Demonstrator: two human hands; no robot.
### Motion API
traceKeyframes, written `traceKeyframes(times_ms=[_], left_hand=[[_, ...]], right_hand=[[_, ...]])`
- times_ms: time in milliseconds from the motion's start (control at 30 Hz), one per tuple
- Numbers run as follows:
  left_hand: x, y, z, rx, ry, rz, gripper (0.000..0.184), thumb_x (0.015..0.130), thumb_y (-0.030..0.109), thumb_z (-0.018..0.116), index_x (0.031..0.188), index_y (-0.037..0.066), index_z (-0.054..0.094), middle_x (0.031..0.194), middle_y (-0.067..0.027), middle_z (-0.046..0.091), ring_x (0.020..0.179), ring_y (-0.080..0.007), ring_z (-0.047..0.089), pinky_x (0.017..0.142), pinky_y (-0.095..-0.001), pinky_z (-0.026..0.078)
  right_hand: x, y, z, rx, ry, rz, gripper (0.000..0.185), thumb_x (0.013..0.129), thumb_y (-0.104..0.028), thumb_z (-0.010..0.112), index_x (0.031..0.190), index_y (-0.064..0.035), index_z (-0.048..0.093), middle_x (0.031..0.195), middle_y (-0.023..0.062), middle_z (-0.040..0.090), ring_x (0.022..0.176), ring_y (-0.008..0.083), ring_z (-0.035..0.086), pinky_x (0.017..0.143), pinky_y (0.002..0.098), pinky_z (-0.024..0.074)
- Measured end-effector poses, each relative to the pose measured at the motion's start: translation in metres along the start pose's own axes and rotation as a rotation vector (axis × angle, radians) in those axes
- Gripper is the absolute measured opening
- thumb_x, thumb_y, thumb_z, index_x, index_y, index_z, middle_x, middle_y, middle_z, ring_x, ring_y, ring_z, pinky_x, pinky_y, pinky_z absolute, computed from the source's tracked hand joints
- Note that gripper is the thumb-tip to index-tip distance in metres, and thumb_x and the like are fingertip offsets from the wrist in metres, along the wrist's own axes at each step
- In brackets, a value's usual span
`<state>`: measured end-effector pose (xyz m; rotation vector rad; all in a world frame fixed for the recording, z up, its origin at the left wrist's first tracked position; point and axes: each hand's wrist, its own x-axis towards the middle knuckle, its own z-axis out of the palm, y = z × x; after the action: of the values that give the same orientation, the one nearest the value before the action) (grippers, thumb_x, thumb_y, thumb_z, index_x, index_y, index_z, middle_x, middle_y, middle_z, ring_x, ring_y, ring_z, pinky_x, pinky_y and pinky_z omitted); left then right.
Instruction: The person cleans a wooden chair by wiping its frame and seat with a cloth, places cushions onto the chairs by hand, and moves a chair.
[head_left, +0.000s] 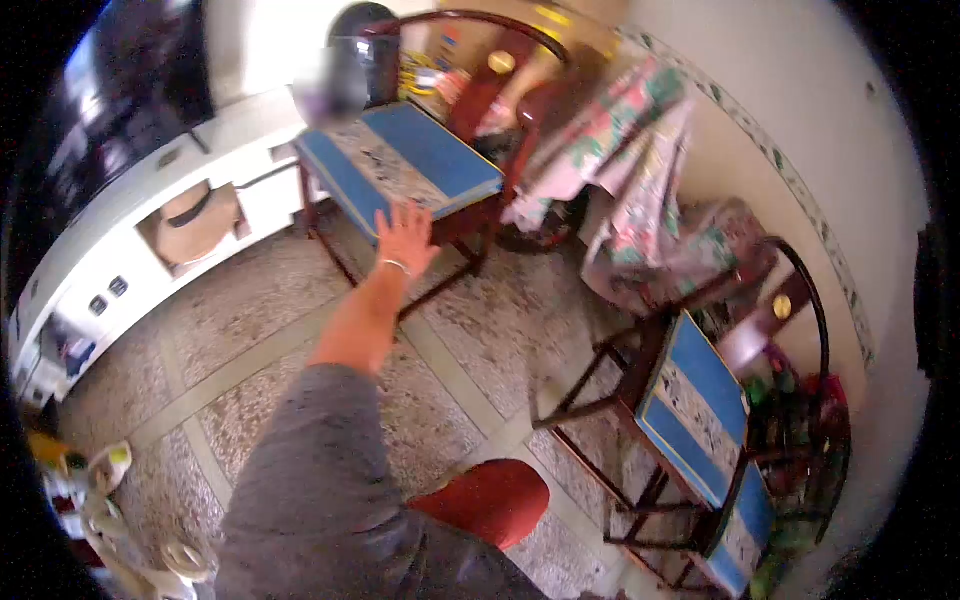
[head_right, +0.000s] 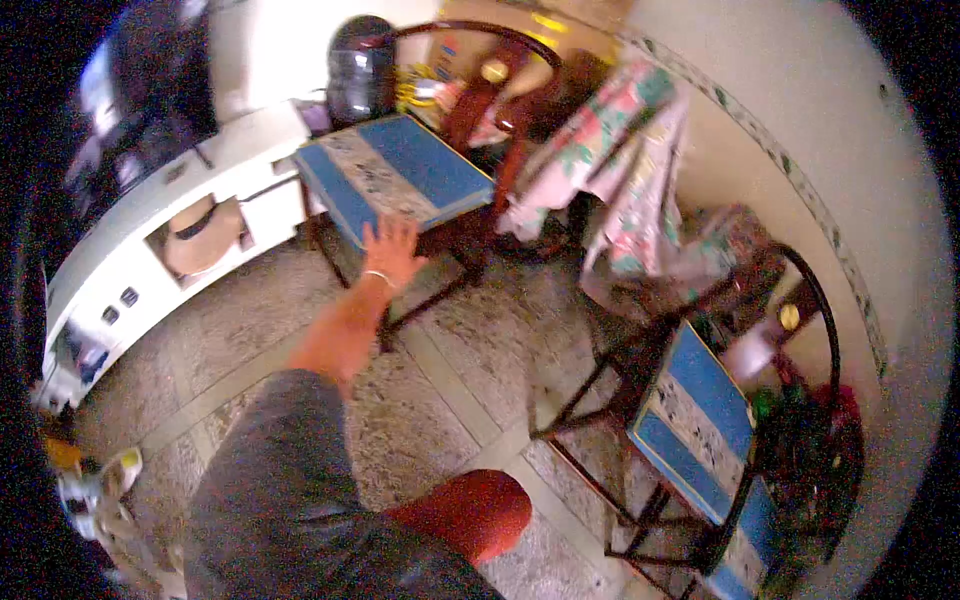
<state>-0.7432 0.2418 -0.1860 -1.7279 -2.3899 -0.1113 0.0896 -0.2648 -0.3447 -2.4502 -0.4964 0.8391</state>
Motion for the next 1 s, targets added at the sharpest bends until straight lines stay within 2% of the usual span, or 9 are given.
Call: traceKeyframes(times_ms=[100, 233, 367, 500, 633, 767, 833, 900, 1000], left_hand=[[0.003, 0.003, 0.004, -0.008, -0.043, 0.089, 0.068, 0.1, 0.048, 0.04, 0.156, 0.015, 0.019, 0.163, -0.0151, 0.008, 0.147, -0.042, 0.012, 0.114, -0.0635, 0.009], [0.022, 0.02, -0.002, -0.01, -0.049, 0.06, 0.065, 0.101, 0.045, 0.041, 0.156, 0.017, 0.021, 0.163, -0.0146, 0.009, 0.148, -0.0409, 0.012, 0.115, -0.0618, 0.01], [0.028, 0.029, -0.002, 0.02, -0.047, 0.033, 0.065, 0.1, 0.045, 0.042, 0.155, 0.017, 0.022, 0.162, -0.0141, 0.011, 0.147, -0.0407, 0.014, 0.115, -0.0614, 0.013], [0.031, 0.025, 0.001, 0.079, -0.046, 0.075, 0.063, 0.099, 0.047, 0.044, 0.151, 0.014, 0.032, 0.161, -0.0143, 0.016, 0.146, -0.0402, 0.019, 0.114, -0.0613, 0.017], [0.033, 0.028, 0.005, 0.147, -0.055, 0.067, 0.061, 0.099, 0.046, 0.046, 0.15, 0.015, 0.035, 0.161, -0.0143, 0.017, 0.145, -0.0398, 0.021, 0.114, -0.0613, 0.018], [0.04, 0.035, 0.005, 0.138, -0.122, 0.063, 0.064, 0.098, 0.047, 0.048, 0.152, 0.017, 0.032, 0.162, -0.0136, 0.012, 0.147, -0.039, 0.016, 0.114, -0.0623, 0.016], [0.032, 0.036, 0.004, 0.064, -0.119, 0.027, 0.074, 0.092, 0.052, 0.055, 0.153, 0.02, 0.029, 0.163, -0.0141, 0.009, 0.147, -0.04, 0.016, 0.113, -0.0652, 0.014], [0.014, 0.055, -0.003, 0.042, -0.128, 0.04, 0.08, 0.09, 0.05, 0.059, 0.155, 0.021, 0.023, 0.163, -0.0147, 0.006, 0.148, -0.0384, 0.013, 0.113, -0.0647, 0.013], [-0.027, 0.092, 0.001, -0.088, -0.06, 0.234, 0.083, 0.084, 0.05, 0.065, 0.152, 0.017, 0.03, 0.161, -0.0179, 0.015, 0.148, -0.0385, 0.015, 0.113, -0.0639, 0.018]], right_hand=[[0.028, 0.014, -0.001, -0.139, -0.03, 0.04, 0.039, 0.09, -0.043, 0.066, 0.105, -0.0079, 0.074, 0.066, 0.0079, 0.062, 0.056, 0.0185, 0.052, 0.049, 0.0381, 0.0436], [-0.003, -0.056, -0.013, -0.484, 0.062, -0.552, 0.054, 0.094, -0.047, 0.056, 0.067, -0.001, 0.062, 0.066, 0.0141, 0.058, 0.059, 0.0315, 0.051, 0.06, 0.0486, 0.0432], [-0.026, -0.063, -0.014, -0.261, 0.255, -0.478, 0.044, 0.093, -0.037, 0.059, 0.066, -0.0035, 0.063, 0.061, 0.0144, 0.057, 0.056, 0.0345, 0.052, 0.057, 0.0485, 0.043], [-0.014, -0.019, -0.06, -1.055, 0.222, -0.863, 0.029, 0.093, -0.026, 0.058, 0.079, -0.0014, 0.064, 0.075, 0.0212, 0.066, 0.062, 0.0352, 0.061, 0.057, 0.0481, 0.0442], [-0.088, -0.03, -0.071, -0.401, 0.267, -0.243, 0.049, 0.095, -0.037, 0.057, 0.065, 0.0009, 0.063, 0.064, 0.0214, 0.062, 0.06, 0.034, 0.058, 0.058, 0.048, 0.0429], [-0.063, 0.031, -0.075, -0.637, 0.472, -0.513, 0.051, 0.091, -0.042, 0.064, 0.061, -0.0033, 0.053, 0.054, 0.0062, 0.048, 0.055, 0.0176, 0.038, 0.052, 0.0434, 0.0315], [-0.106, -0.022, -0.054, -0.042, 0.359, -0.088, 0.049, 0.091, -0.041, 0.064, 0.064, -0.0023, 0.055, 0.058, 0.0031, 0.05, 0.059, 0.0159, 0.039, 0.054, 0.0396, 0.0338], [-0.091, -0.018, -0.053, -0.278, 0.354, -0.145, 0.061, 0.094, -0.053, 0.054, 0.08, 0.0045, 0.068, 0.069, 0.0159, 0.064, 0.064, 0.0274, 0.055, 0.066, 0.045, 0.0457], [-0.108, -0.048, -0.038, 0.182, 0.3, -0.276, 0.054, 0.093, -0.049, 0.06, 0.089, 0.0046, 0.069, 0.075, 0.0107, 0.066, 0.066, 0.02, 0.056, 0.065, 0.0392, 0.0469]])
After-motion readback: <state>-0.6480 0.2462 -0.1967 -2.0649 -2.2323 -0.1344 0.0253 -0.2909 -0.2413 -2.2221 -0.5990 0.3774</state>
